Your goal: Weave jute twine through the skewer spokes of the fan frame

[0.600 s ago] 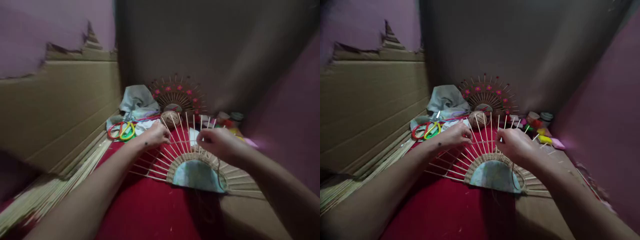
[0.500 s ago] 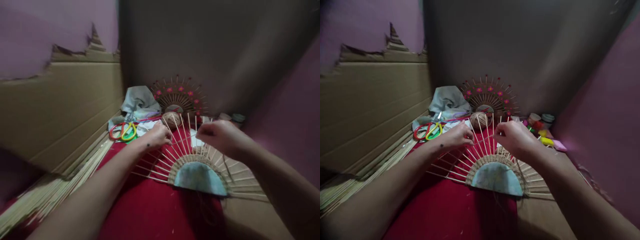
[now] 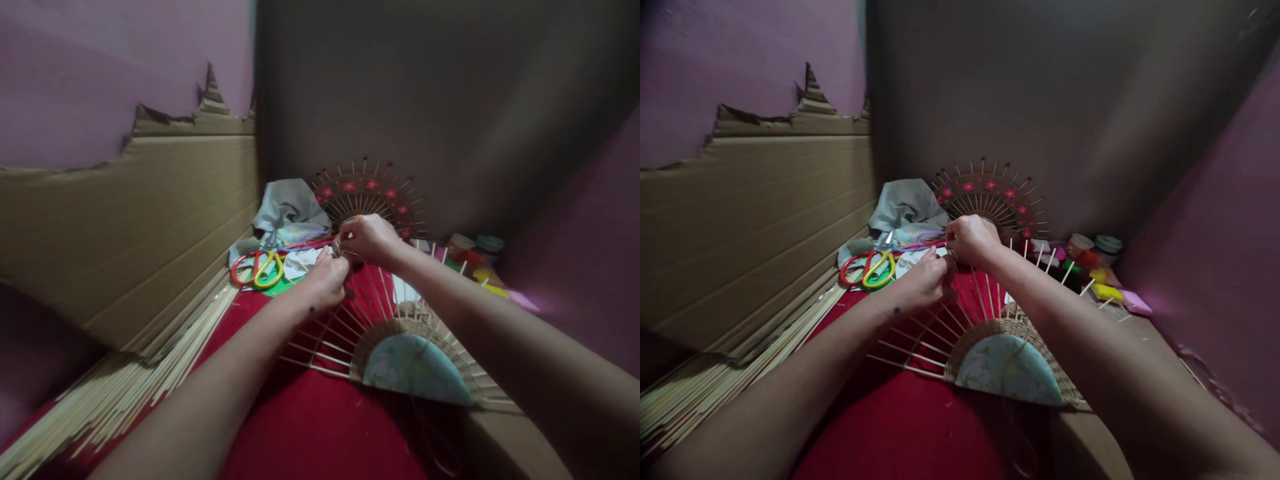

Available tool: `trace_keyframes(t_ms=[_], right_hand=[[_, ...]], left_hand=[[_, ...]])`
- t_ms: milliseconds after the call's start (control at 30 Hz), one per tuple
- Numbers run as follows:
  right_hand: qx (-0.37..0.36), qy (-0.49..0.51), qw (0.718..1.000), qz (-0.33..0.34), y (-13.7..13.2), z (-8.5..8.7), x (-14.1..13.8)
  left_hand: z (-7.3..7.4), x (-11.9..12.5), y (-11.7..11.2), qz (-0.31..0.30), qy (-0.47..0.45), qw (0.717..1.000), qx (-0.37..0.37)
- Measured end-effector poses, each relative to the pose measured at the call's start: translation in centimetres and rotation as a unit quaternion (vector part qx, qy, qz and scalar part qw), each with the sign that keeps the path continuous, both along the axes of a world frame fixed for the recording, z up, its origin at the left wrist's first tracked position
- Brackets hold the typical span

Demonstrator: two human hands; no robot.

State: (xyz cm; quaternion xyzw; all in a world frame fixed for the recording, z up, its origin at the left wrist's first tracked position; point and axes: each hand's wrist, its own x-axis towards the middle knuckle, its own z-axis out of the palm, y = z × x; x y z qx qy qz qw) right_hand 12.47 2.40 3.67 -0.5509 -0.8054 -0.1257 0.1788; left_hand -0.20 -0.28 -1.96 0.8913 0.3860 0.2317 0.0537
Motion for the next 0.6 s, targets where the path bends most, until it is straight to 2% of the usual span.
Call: trace_keyframes(t_ms=[100,167,333,600], right_hand=[[0.005,-0.043,0.998,0.045,0.6,-0.1,-0.6],[0.007,-0.073,0.996,0.052,1.0,-0.1,-1.0],[-0.029,-0.124,0.992,0.010,2.1,0.5,-1.8],[-0.042,-0.129,0.989,-0.062,2.4,0.9,-2.3]], left_hand=[[0.3,0.0,-0.2,0.010,0.039,0.999,-0.008],[0.5,0.0,-0.4,0.015,0.053,0.998,-0.007],[0.6,0.1,-0.9,0.014,0.057,0.998,0.019],[0.6,0.2,-1.1,0.017,0.052,0.998,0.033]])
